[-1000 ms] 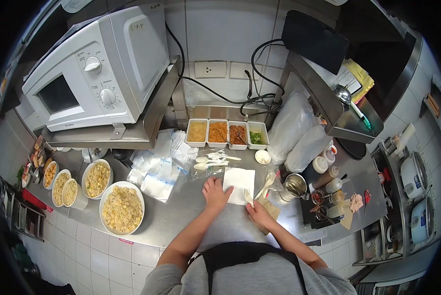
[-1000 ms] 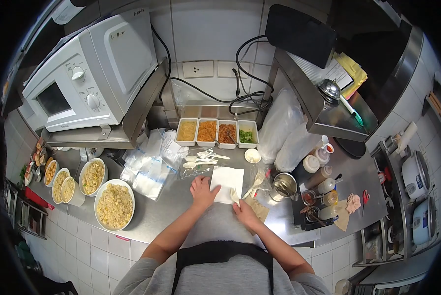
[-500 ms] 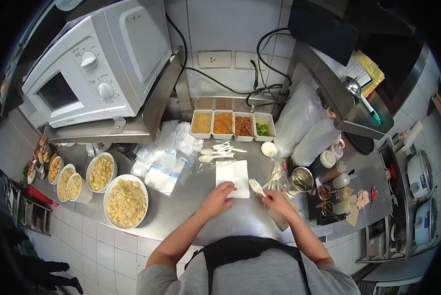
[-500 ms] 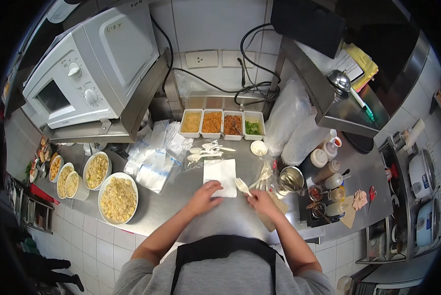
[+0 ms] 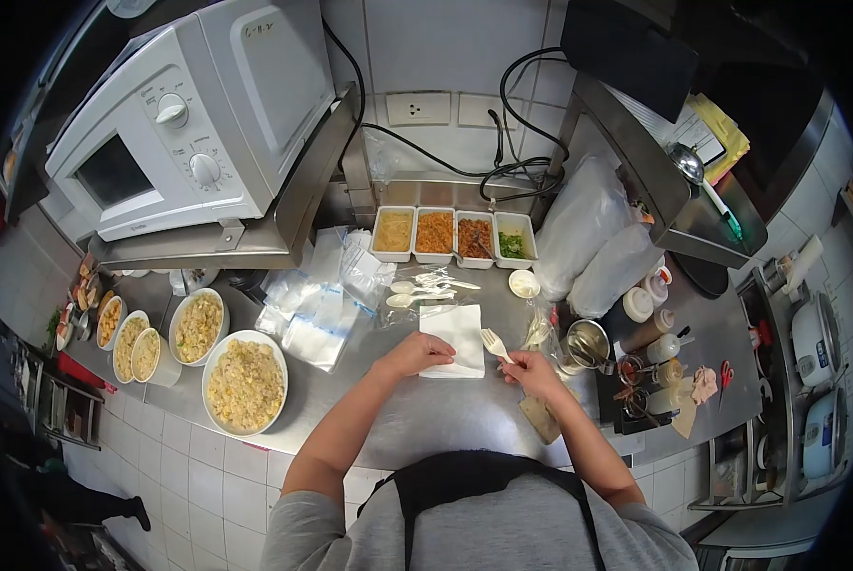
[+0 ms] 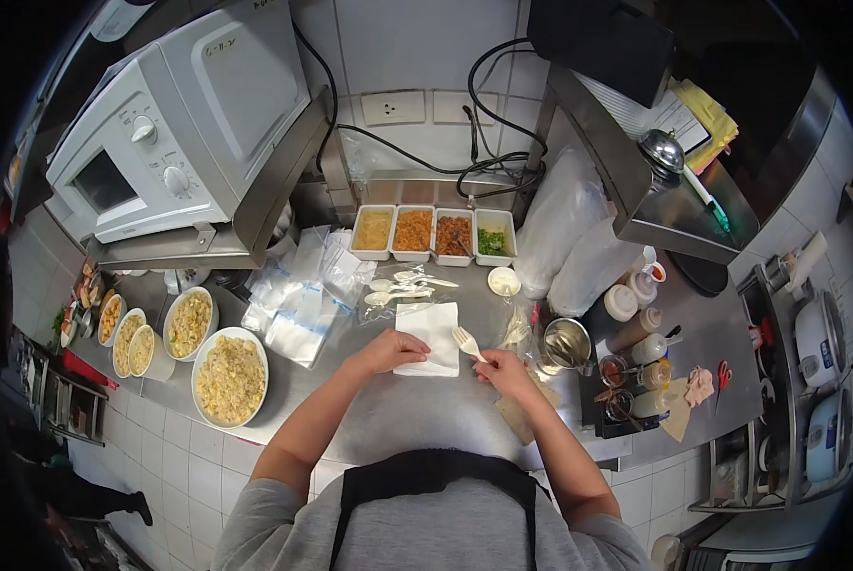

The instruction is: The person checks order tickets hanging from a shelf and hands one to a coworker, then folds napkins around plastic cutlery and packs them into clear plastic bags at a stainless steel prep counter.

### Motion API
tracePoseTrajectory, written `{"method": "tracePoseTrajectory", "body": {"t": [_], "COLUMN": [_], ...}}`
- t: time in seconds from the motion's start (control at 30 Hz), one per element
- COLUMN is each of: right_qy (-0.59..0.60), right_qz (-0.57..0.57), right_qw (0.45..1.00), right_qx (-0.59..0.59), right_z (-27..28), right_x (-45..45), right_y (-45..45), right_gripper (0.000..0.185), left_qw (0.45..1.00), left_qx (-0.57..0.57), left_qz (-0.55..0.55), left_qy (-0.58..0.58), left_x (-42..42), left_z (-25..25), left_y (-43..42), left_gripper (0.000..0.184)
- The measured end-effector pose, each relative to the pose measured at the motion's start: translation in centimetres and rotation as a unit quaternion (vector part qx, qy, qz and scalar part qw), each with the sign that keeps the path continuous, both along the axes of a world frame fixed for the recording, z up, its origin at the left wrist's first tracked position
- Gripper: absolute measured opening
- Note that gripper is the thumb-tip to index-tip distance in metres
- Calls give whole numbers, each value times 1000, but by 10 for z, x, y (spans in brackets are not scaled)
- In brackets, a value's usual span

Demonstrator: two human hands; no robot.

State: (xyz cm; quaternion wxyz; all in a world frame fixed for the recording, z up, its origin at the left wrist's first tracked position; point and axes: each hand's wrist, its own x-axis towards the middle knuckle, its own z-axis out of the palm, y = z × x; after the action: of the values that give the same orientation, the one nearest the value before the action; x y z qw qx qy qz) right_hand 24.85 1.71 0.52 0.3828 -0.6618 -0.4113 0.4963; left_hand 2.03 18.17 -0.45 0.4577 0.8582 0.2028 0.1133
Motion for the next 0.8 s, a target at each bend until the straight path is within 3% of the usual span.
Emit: {"method": "tracePoseTrajectory", "body": {"t": [0.1,0.3,0.43,0.53,0.7,0.8], "right_qy": [21,22,-170,-280,-294,-270], "right_qz": [-24,35,111,182,137,51], "right_qw": [999,998,968,914,898,895], "right_qx": [12,50,151,232,296,352], "right_z": [-6,6,-3,-15,-27,15], "right_x": [4,-1,-36,-57,-66,-59], "right_y": [-4,1,18,31,34,28], "right_gripper": [23,23,23,27,25,22], "left_qw": [1000,996,995,987,989,991], "left_qx": [-7,-21,36,114,114,121], "left_qz": [-5,-68,-94,-86,-54,-28], "left_qy": [-7,51,20,-75,-70,-57], "left_x": [1,-16,-27,-37,-36,-23], "left_z": [-2,4,4,-2,8,21], "left_y": [2,-31,-53,-63,-64,-47], "left_gripper": [19,18,15,15,14,14]}}
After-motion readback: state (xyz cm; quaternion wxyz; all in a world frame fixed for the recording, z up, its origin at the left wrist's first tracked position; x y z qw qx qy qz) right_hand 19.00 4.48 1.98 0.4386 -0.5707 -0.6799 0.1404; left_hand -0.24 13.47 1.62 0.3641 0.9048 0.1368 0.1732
